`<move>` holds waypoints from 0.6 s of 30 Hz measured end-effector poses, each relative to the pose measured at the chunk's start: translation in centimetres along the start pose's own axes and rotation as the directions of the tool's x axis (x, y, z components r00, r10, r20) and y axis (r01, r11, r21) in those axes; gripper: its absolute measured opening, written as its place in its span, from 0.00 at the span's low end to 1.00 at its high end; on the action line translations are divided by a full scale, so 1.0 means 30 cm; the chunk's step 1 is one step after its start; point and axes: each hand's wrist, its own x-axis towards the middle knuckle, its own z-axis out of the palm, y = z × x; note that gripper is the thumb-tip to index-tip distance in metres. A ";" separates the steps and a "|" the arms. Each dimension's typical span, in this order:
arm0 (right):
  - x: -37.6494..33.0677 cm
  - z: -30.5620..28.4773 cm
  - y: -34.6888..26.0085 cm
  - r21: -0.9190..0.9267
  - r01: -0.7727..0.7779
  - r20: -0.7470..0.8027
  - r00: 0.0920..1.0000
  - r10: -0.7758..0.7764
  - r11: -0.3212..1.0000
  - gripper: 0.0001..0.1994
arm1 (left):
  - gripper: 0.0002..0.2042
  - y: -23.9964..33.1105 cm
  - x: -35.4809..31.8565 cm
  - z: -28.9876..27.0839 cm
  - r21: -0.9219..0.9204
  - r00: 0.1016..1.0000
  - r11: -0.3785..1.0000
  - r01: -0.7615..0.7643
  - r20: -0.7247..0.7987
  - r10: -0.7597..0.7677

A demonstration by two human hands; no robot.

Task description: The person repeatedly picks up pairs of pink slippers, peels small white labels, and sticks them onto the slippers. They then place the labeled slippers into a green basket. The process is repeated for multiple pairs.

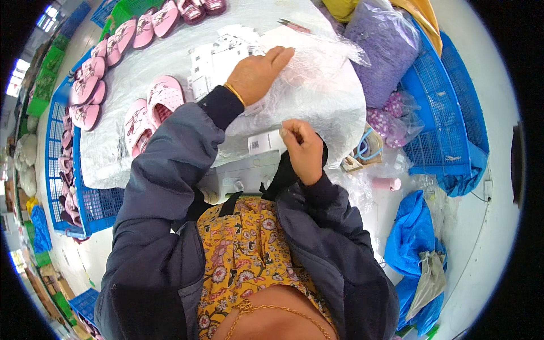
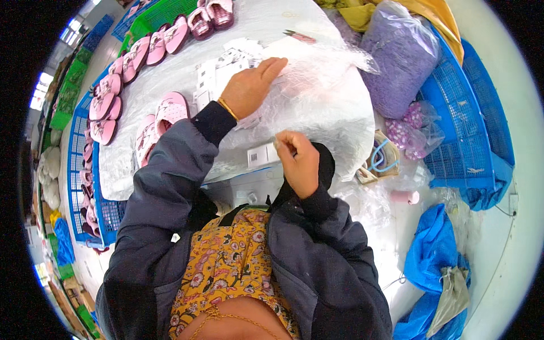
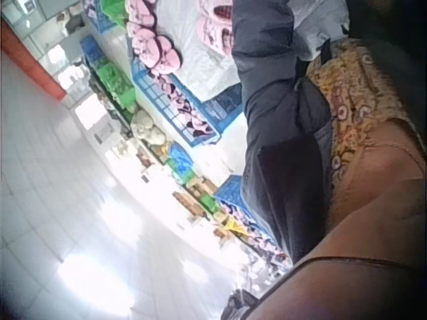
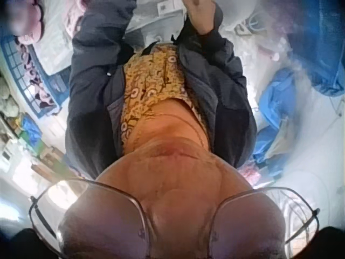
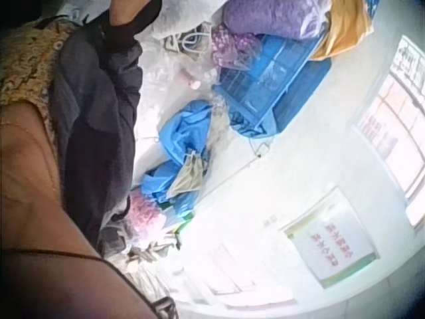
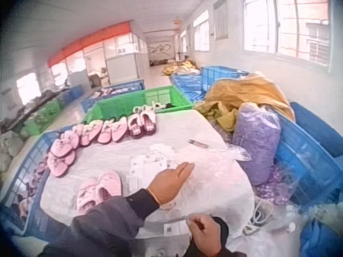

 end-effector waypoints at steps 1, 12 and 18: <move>0.034 -0.004 -0.005 -0.021 0.037 -0.043 0.998 -0.038 0.999 0.07 | 0.30 -0.005 0.008 -0.007 -0.001 1.000 1.000 -0.012 -0.006 0.012; 0.171 -0.036 0.059 0.045 0.077 -0.129 0.989 -0.071 0.996 0.06 | 0.31 0.007 -0.080 -0.027 -0.232 0.993 0.966 -0.114 0.004 0.119; 0.134 -0.084 0.011 -0.176 0.161 -0.150 0.970 -0.189 0.971 0.06 | 0.24 -0.006 -0.147 -0.005 -0.223 0.980 0.958 -0.180 0.044 0.195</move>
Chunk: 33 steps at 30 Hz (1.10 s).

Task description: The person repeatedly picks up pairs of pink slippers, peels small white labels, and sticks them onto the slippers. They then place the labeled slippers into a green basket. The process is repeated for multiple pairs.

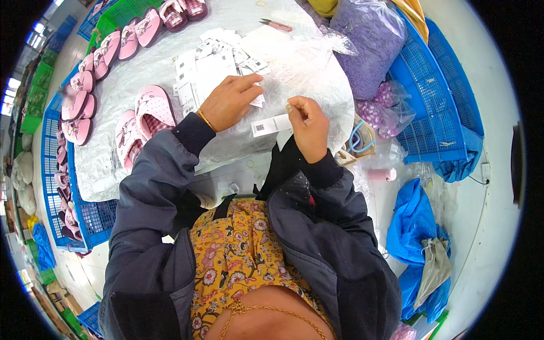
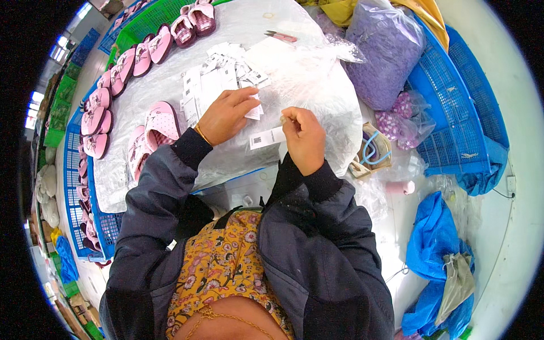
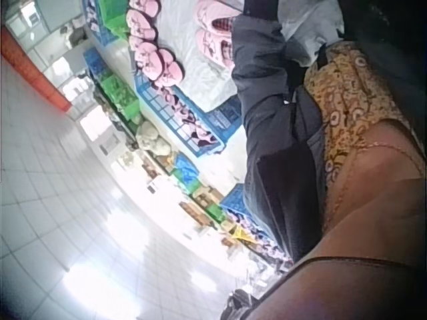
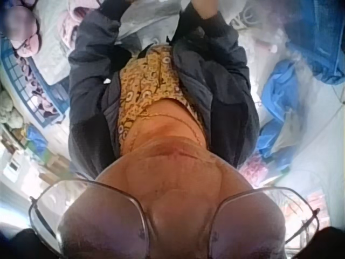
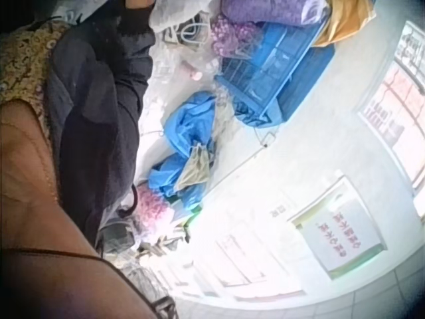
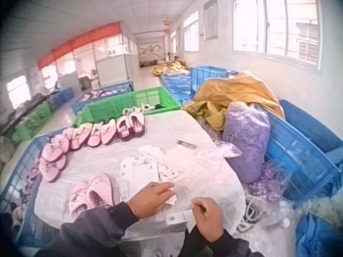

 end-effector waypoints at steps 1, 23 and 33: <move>0.001 -0.010 -0.012 0.011 0.006 -0.022 1.000 -0.006 1.000 0.06 | 0.23 0.002 -0.010 -0.001 -0.001 1.000 1.000 -0.003 0.010 0.003; -0.091 0.074 0.000 0.163 -0.078 0.080 0.995 0.066 0.984 0.07 | 0.13 0.033 -0.295 -0.176 0.213 0.935 0.944 0.252 -0.305 -0.180; -0.106 0.116 -0.059 0.122 -0.061 0.152 0.988 0.042 0.991 0.07 | 0.11 0.037 -0.385 -0.176 0.284 0.943 0.902 0.325 -0.171 -0.286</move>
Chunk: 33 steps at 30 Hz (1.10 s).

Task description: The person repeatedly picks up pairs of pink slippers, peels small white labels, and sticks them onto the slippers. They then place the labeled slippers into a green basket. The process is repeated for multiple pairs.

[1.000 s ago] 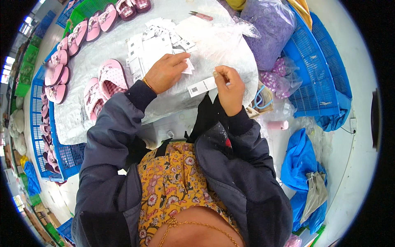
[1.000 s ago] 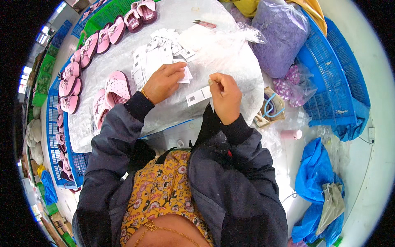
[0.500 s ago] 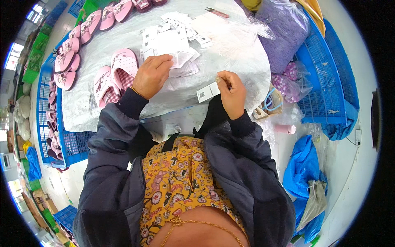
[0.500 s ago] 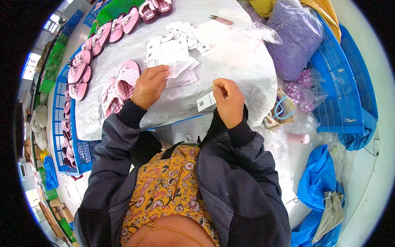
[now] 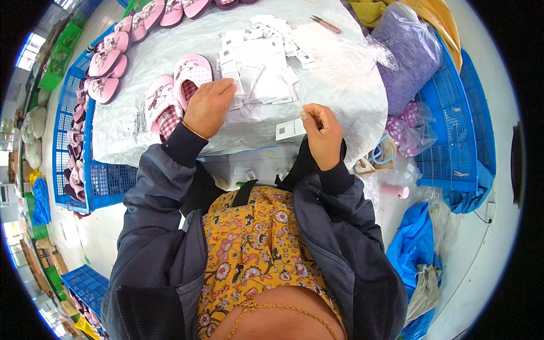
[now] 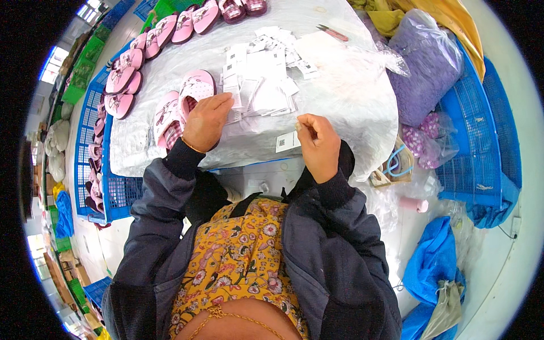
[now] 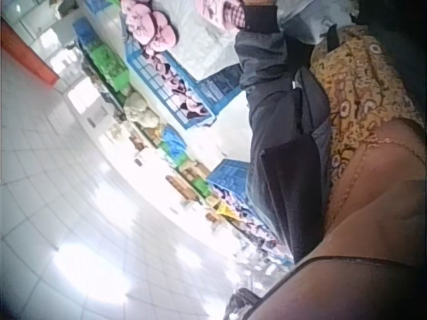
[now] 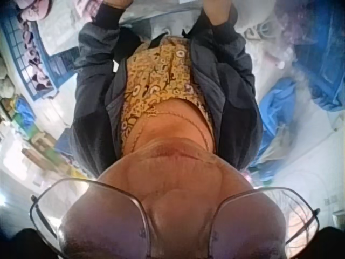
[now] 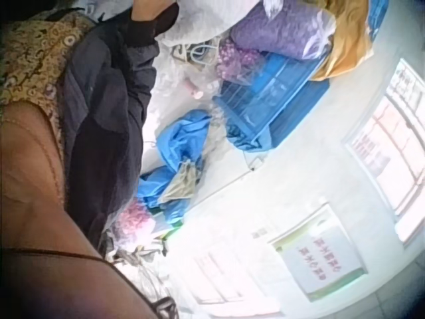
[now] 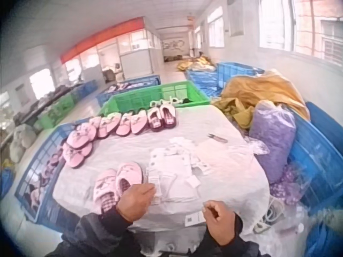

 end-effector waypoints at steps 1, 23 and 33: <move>-0.001 0.004 -0.001 -0.002 0.014 0.004 1.000 -0.014 1.000 0.07 | 0.11 -0.001 -0.003 -0.005 0.030 1.000 0.999 0.011 -0.013 -0.011; -0.020 0.141 -0.149 0.401 -0.394 0.434 0.877 0.207 0.827 0.06 | 0.22 0.209 -0.139 -0.124 -0.455 0.986 0.887 -0.075 -0.167 -0.002; -0.090 0.160 -0.172 0.198 -0.215 0.437 0.893 0.110 0.956 0.05 | 0.08 0.232 -0.176 -0.040 -0.847 0.692 -0.065 0.528 0.473 -0.545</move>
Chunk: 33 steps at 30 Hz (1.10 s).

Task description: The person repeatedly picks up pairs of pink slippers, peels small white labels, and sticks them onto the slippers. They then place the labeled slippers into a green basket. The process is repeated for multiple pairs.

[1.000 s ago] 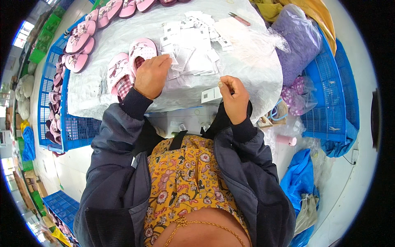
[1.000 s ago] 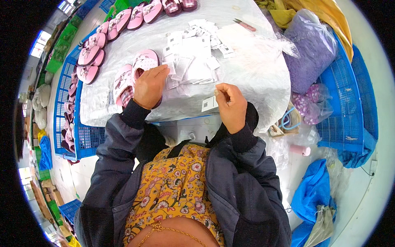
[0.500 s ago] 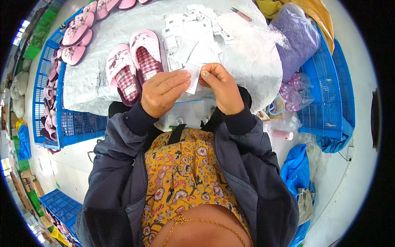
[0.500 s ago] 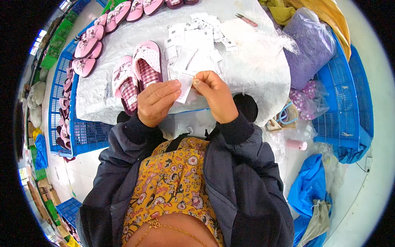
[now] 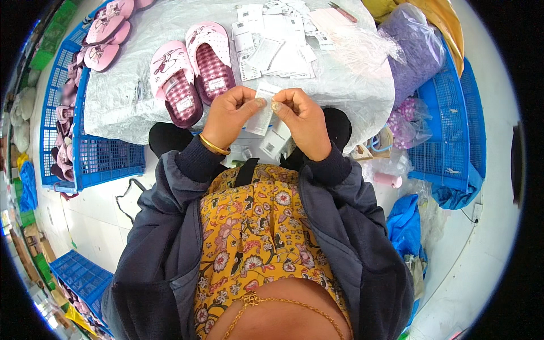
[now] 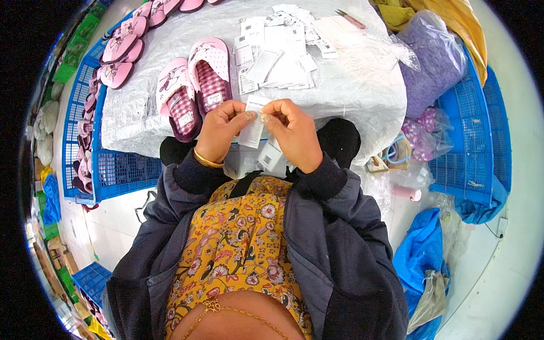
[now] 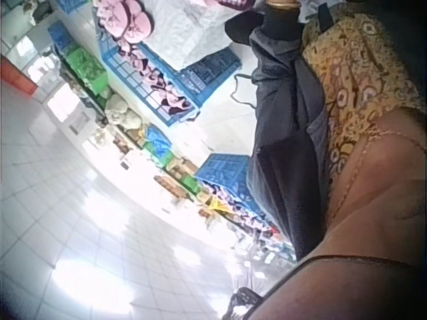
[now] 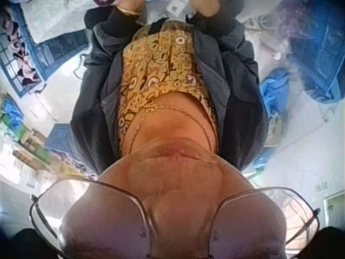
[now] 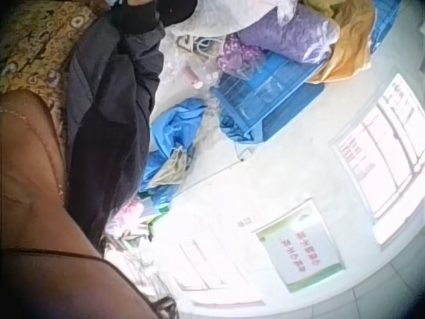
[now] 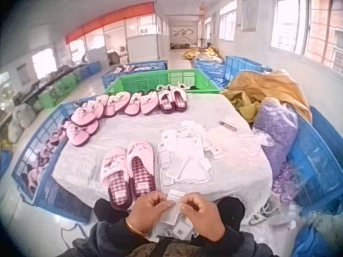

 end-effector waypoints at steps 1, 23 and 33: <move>-0.003 -0.003 -0.002 -0.008 0.000 -0.024 1.000 -0.001 1.000 0.06 | 0.07 -0.008 -0.002 -0.003 0.044 0.999 0.999 -0.031 -0.016 0.032; -0.006 -0.010 -0.024 0.062 -0.097 -0.038 0.994 0.100 0.993 0.12 | 0.06 -0.027 -0.017 -0.008 0.534 0.850 0.686 -0.494 0.129 0.511; -0.034 -0.022 0.019 -0.022 -0.146 0.078 0.986 0.147 0.989 0.09 | 0.06 -0.030 0.001 -0.003 0.243 0.982 0.966 -0.086 0.183 0.042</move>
